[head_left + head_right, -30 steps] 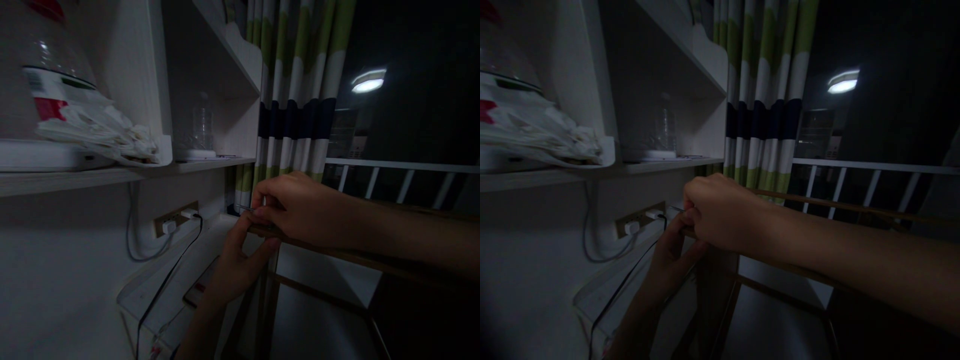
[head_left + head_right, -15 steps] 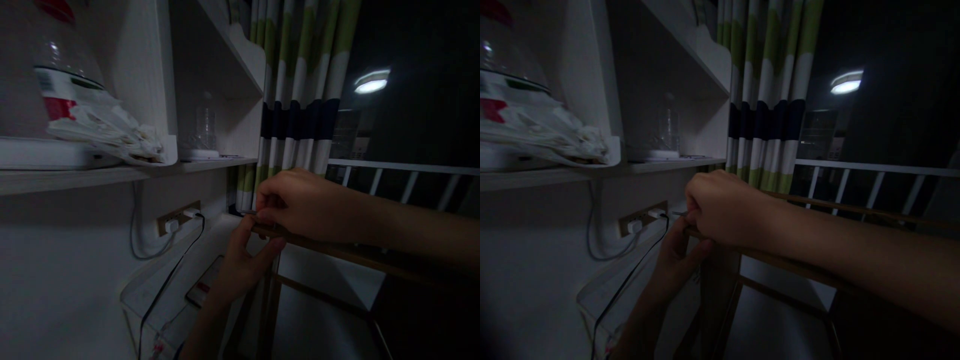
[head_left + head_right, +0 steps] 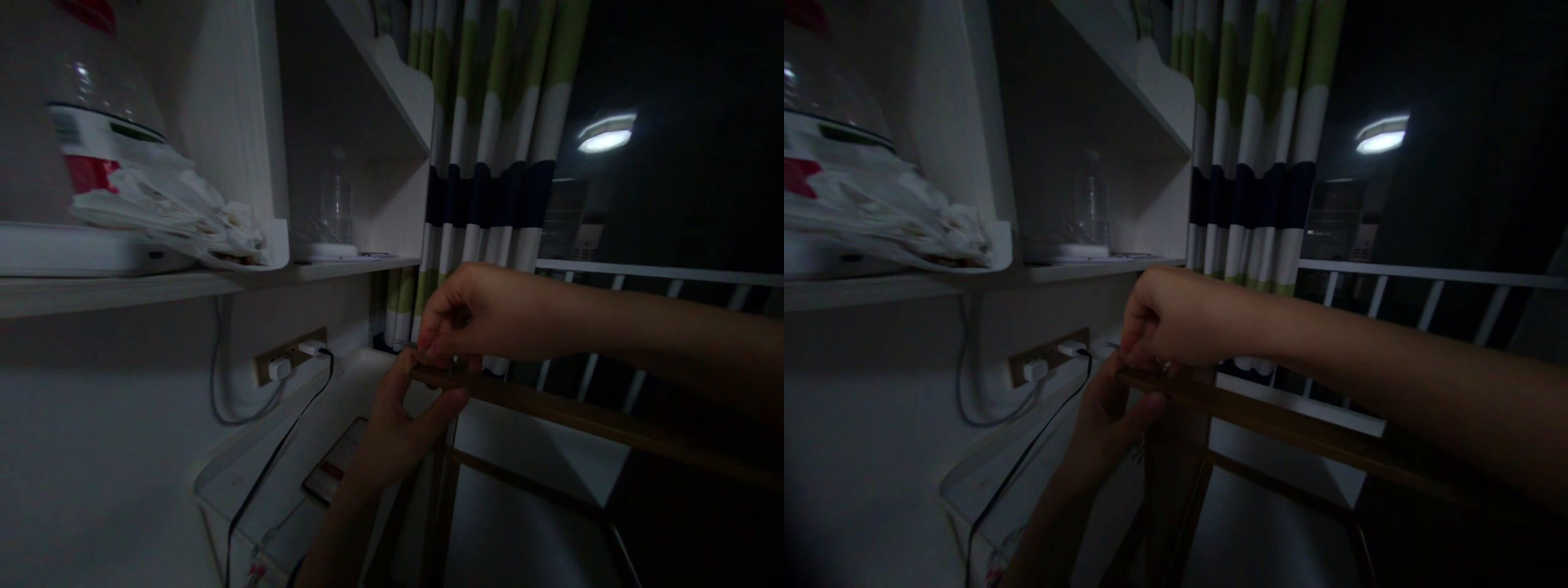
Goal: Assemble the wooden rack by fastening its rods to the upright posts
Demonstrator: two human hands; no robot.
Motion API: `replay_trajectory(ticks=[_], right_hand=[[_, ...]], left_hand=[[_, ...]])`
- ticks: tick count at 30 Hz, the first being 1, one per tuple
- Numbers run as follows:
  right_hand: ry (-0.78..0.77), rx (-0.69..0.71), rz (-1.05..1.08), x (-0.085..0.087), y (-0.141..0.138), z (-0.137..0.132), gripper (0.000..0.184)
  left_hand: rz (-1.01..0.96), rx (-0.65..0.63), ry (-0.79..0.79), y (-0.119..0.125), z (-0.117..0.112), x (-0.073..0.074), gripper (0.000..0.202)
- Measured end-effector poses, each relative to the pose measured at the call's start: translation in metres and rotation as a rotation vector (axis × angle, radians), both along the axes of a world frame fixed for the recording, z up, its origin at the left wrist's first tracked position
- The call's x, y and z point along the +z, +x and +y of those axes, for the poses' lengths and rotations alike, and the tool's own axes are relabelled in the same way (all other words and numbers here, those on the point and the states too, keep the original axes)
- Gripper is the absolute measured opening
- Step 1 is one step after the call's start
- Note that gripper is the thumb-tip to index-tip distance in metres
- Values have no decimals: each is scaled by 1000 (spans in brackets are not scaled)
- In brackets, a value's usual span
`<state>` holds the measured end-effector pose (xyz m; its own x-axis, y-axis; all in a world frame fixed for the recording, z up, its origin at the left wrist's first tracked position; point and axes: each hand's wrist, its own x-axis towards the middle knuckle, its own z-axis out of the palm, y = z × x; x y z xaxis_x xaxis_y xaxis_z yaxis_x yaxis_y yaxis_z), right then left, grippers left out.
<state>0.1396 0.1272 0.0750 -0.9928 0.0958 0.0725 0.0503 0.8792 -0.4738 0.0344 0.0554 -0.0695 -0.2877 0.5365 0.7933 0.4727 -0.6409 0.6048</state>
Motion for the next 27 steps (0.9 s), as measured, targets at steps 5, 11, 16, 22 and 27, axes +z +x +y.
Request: replay_trajectory(ticks=[5, 11, 16, 22, 27], right_hand=[[12, 6, -8, 4, 6, 0, 24], [126, 30, -34, 6, 11, 5, 23], [230, 61, 5, 4, 18, 15, 15], [427, 145, 188, -5, 33, 15, 15], [505, 136, 229, -3, 40, 4, 11]], left_hand=[[-16, -15, 8, 1, 0, 0, 20], [-3, -36, -2, 1, -2, 2, 19], [-12, -53, -3, 0, -2, 1, 17], [-7, -54, 20, 0, 1, -1, 16], [-14, -65, 19, 0, 0, -1, 16]])
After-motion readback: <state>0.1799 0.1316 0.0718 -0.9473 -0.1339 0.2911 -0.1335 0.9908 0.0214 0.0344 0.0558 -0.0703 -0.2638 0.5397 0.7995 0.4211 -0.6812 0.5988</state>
